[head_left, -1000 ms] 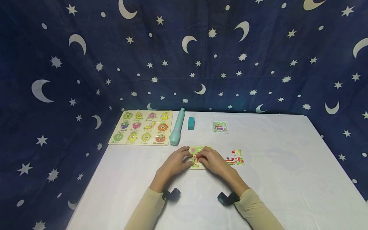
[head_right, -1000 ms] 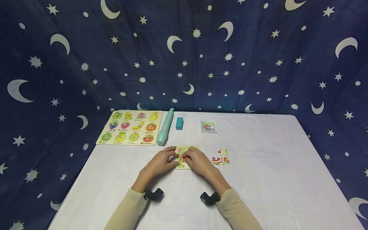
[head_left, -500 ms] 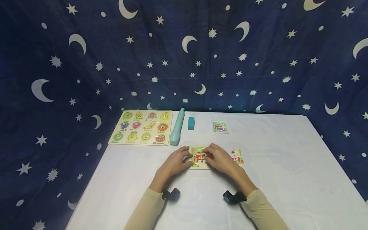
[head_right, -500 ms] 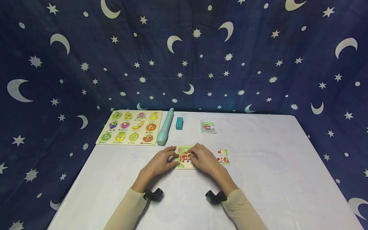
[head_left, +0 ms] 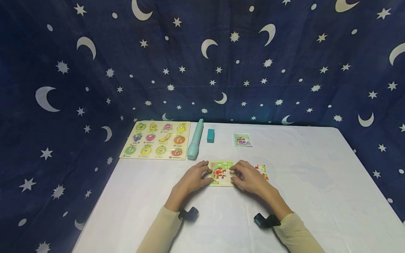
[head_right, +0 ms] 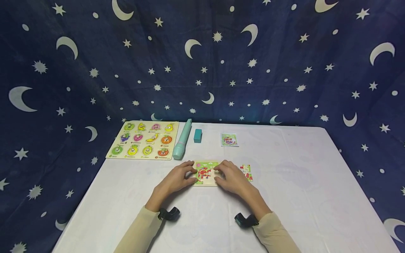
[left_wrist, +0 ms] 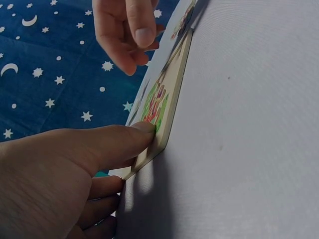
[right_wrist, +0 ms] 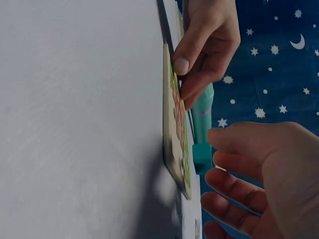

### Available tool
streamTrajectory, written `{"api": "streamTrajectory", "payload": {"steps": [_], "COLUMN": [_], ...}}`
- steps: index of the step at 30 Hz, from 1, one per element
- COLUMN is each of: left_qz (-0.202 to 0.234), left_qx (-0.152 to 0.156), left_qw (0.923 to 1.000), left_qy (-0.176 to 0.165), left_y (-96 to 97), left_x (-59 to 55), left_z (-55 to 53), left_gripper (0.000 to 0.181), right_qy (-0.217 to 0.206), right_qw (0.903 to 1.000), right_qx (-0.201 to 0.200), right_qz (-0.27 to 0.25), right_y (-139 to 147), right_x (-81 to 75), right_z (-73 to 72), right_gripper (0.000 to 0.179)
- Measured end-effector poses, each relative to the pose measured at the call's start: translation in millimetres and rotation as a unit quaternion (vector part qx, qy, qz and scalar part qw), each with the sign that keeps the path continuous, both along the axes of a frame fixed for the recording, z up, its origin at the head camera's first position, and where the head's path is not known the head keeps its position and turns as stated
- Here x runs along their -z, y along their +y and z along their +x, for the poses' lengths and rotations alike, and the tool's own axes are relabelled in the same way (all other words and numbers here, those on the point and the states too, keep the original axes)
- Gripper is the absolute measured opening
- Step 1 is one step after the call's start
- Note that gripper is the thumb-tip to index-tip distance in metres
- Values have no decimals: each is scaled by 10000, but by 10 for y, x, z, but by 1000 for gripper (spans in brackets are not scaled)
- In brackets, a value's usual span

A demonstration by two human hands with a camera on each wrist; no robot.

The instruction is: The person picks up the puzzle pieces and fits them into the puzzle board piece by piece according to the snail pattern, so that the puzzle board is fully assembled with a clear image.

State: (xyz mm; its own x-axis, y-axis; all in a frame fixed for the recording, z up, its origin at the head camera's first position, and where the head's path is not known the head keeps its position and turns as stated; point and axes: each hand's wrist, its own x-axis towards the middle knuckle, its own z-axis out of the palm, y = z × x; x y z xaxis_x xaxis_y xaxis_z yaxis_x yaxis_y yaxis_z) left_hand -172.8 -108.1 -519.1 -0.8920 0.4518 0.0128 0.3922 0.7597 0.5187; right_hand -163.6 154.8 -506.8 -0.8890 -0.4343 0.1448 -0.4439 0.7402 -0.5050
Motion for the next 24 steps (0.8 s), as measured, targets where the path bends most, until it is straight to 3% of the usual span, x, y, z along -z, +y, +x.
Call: {"api": "streamTrajectory", "payload": {"steps": [9, 24], "left_qz": [32, 67], "left_qx": [-35, 59], "left_qw": [9999, 9999], "left_qy": [-108, 81], "left_y": [13, 4], "left_x": [-6, -7], "left_z": [7, 11], "left_gripper": [35, 35], "right_qy": [126, -84], "right_qw": [9998, 9990], "right_qx": [-4, 336], "right_qz": [-184, -278], "right_y": [119, 370], "right_x": [7, 18], "right_z": [-10, -115], "right_gripper": [33, 36]}}
